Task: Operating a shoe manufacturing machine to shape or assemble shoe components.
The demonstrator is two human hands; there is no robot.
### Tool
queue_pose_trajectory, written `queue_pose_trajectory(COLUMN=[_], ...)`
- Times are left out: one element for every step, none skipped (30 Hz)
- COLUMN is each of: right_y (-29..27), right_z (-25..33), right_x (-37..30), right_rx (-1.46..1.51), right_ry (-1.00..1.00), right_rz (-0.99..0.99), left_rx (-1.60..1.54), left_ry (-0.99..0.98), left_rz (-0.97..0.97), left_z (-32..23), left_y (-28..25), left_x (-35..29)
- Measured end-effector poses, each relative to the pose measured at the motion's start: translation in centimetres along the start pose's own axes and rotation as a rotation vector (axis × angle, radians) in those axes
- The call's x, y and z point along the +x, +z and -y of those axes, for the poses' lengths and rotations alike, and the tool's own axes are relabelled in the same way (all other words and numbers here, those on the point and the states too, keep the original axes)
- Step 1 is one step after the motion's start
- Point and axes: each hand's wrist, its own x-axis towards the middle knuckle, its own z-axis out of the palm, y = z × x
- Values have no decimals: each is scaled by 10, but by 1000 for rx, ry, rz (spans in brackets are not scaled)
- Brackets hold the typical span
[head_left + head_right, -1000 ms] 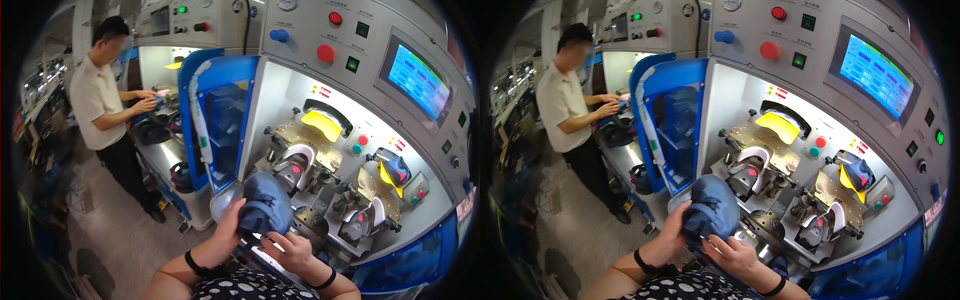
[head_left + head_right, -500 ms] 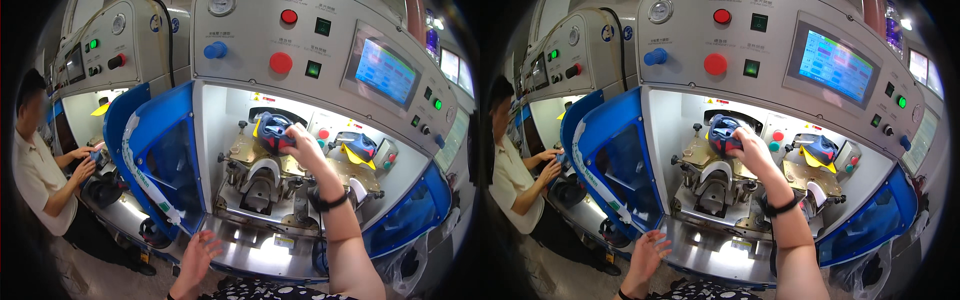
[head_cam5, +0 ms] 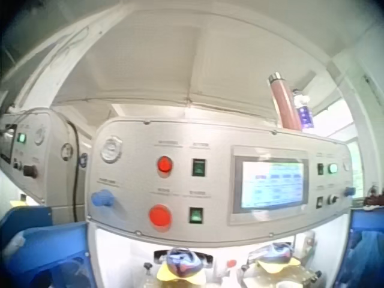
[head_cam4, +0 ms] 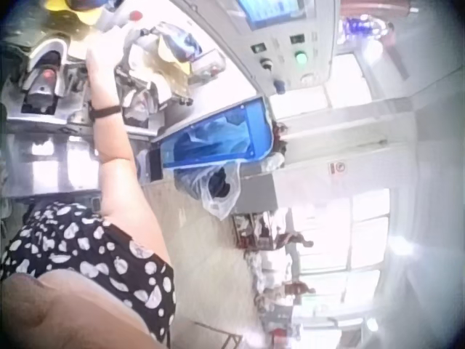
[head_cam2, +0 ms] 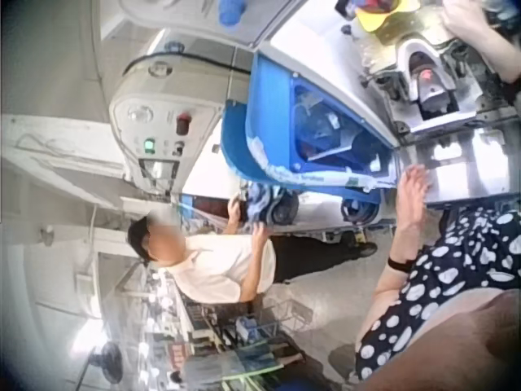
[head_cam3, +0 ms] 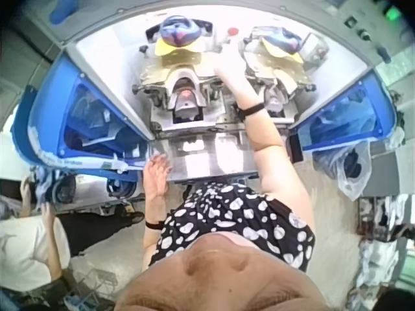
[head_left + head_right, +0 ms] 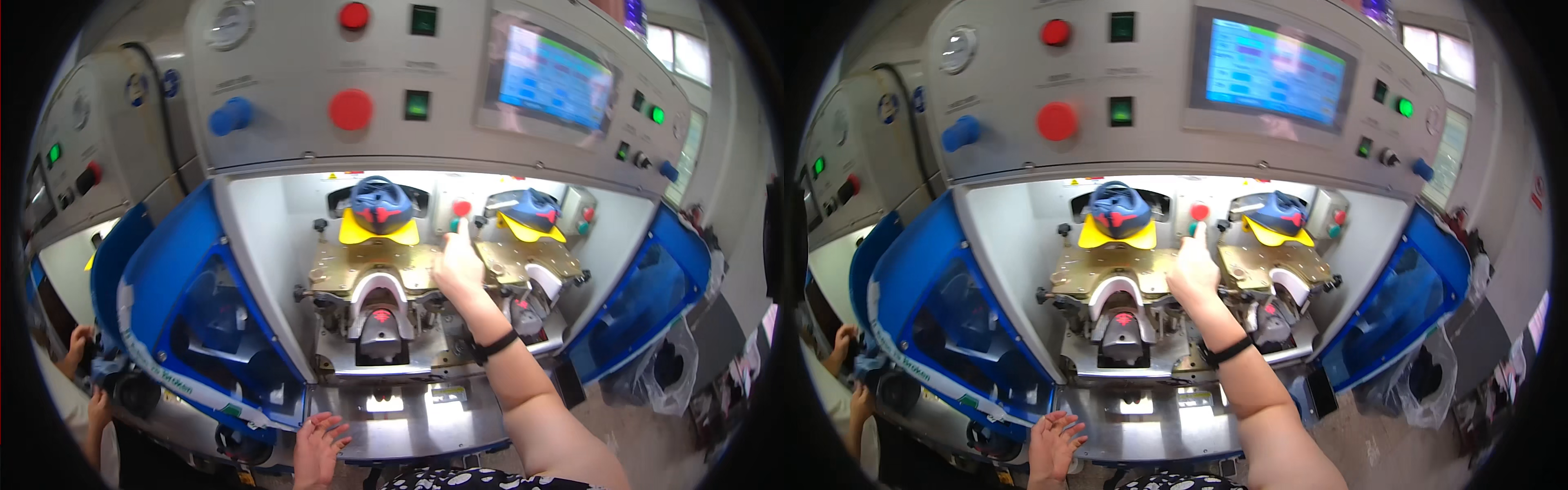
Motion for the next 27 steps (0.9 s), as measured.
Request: queue_pose_trajectory(right_y=[3, 8, 12, 14, 12, 5, -4, -21, -45, -71, -99, -129, -163, -197, -228, -260, -291, -319, -339, -355, -363, -367, -368, -366, -366, -368, -370], right_z=[-3, -5, -7, -9, -14, -24, -28, -40, -56, -64, -76, -93, -115, -139, -167, -199, -236, -272, -301, -328, -347, -362, -377, -389, -400, -411, -422], right_x=[2, 6, 10, 11, 10, 4, -3, -15, -35, -58, -79, -100, -123, -144, -161, -178, -191, -203, -222, -241, -262, -282, -296, -306, -313, -317, -316], right_rx=[28, 24, 63, 103, 86, 160, 213, 206, 336, 462, 487, 520, 475, 504, 495, 256, 37, -95, -354, -611, -608, -602, -596, -585, -454, -320, -309], right_ry=[-17, 36, 42, 50, 21, -19, -159, -266, -278, -306, -277, -289, -269, -204, -121, 28, 163, 254, 375, 489, 662, 876, 962, 893, 972, 1120, 1079], right_rz=[81, 155, 245, 295, 307, 248, 20, -130, -181, -219, -255, -327, -319, -402, -508, -524, -538, -562, -534, -510, -418, -318, -194, -237, -204, -143, -215], left_rx=[9, 24, 62, 45, 35, 97, 94, 82, 68, 93, 91, 85, 175, 184, 261, 357, 281, 299, 364, 439, 470, 489, 540, 614, 604, 566, 570], left_ry=[-10, -25, -60, -63, -78, -142, -135, -122, -160, -195, -225, -248, -293, -304, -295, -288, -301, -306, -319, -332, -338, -350, -366, -392, -382, -437, -448], left_rz=[21, 47, 80, 131, 191, 252, 284, 310, 494, 531, 572, 603, 635, 645, 566, 467, 523, 516, 622, 726, 772, 827, 857, 870, 968, 1003, 1030], left_z=[3, 6, 10, 16, 22, 28, 34, 42, 44, 50, 57, 63, 68, 79, 91, 102, 114, 124, 135, 145, 157, 169, 182, 194, 204, 214, 226], left_y=[5, 11, 18, 26, 34, 43, 50, 57, 63, 69, 75, 80, 89, 99, 112, 126, 140, 157, 176, 195, 214, 233, 252, 270, 283, 295, 306], left_x=[4, 9, 13, 18, 23, 26, 28, 29, 32, 33, 34, 33, 36, 36, 36, 33, 30, 27, 25, 22, 16, 10, 4, -2, -10, -17, -23])
